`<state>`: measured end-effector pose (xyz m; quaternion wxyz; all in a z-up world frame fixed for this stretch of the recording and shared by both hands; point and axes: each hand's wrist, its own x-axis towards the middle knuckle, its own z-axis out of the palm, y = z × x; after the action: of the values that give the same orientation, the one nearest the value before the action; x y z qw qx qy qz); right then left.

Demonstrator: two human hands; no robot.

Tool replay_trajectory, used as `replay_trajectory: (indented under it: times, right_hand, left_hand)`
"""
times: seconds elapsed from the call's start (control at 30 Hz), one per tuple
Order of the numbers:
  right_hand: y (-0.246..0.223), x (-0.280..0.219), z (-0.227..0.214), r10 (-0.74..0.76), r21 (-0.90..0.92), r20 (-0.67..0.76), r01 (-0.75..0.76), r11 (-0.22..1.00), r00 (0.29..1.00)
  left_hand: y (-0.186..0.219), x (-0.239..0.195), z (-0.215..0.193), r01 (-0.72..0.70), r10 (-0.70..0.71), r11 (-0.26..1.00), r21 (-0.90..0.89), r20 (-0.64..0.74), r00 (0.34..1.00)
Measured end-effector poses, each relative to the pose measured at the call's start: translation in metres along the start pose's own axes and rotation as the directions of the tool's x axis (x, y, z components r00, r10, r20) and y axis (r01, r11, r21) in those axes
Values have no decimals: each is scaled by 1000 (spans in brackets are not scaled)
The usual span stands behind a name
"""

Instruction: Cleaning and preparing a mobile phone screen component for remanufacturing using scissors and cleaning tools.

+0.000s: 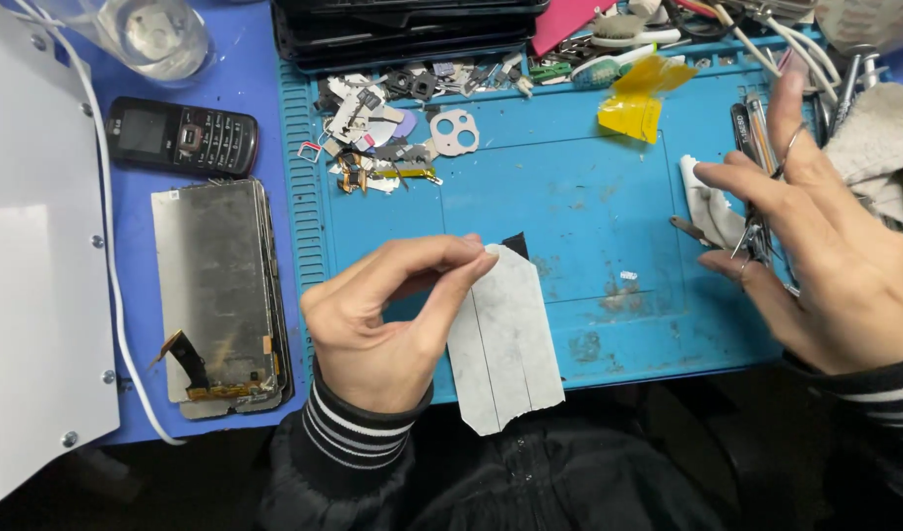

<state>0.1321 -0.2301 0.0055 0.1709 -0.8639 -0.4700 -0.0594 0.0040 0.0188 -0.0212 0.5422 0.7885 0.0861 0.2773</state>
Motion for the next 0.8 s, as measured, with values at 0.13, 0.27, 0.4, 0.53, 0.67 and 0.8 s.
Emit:
replay_trajectory:
  times: [0.13, 0.27, 0.4, 0.53, 0.67, 0.8]
  right_hand:
    - [1, 0, -1, 2, 32, 22, -3, 999, 1000]
    - [2, 1, 5, 4, -115, 113, 9, 993, 994]
    - [11, 2, 12, -28, -308, 199, 89, 947, 980]
    - [13, -1, 24, 77, -405, 149, -10, 914, 986]
    - [4, 17, 25, 109, -254, 40, -95, 963, 993]
    - [22, 24, 39, -41, -246, 88, 62, 967, 995]
  left_hand:
    - [3, 0, 1, 33, -31, 998, 49, -34, 999]
    - [-5, -1, 0, 56, -55, 997, 47, -22, 998]
    - [-7, -2, -1, 58, -57, 998, -39, 23, 998]
    - [-2, -6, 0, 11, -15, 997, -73, -49, 999]
    - [-4, -3, -3, -112, 111, 993, -33, -20, 994]
    - [-1, -2, -5, -91, 91, 993, -81, 3, 996]
